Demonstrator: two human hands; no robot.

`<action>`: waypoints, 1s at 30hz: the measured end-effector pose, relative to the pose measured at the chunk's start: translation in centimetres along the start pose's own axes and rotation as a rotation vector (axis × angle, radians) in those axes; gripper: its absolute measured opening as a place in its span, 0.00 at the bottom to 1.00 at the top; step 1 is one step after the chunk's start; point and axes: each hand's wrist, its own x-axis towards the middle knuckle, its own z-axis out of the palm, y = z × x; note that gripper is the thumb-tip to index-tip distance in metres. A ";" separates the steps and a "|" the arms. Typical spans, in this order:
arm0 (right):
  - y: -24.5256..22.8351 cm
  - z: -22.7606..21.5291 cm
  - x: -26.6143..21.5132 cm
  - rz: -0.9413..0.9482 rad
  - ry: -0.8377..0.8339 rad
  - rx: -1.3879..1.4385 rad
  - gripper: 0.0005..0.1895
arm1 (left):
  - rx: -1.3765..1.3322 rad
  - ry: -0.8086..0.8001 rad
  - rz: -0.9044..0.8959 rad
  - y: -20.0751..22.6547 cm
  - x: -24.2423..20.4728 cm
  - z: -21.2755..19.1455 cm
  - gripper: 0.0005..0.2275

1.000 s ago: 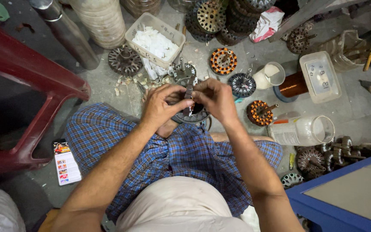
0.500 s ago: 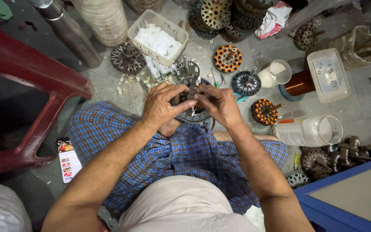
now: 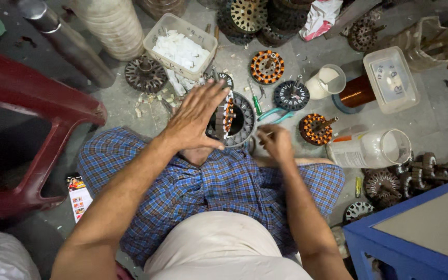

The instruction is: The person sits on the floor and repeatedly picks small white rectangular pieces from a plastic container, cuts them with scissors, and inserts them into slots on a circular stator component. The person continues this cycle of cutting and inserting pieces into the stator throughout the clip.

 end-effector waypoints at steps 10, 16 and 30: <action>4.2 2.9 0.4 -0.124 -0.082 -0.517 0.18 | -0.298 0.003 -0.085 0.1 1.1 -0.8 0.55; 3.9 3.5 -0.1 -0.182 -0.104 -0.478 0.18 | -0.429 -0.240 -0.251 -0.6 2.2 -2.0 0.58; 4.7 6.4 1.1 -0.192 -0.013 -0.674 0.16 | 0.055 0.007 -0.620 -17.1 9.9 5.0 0.09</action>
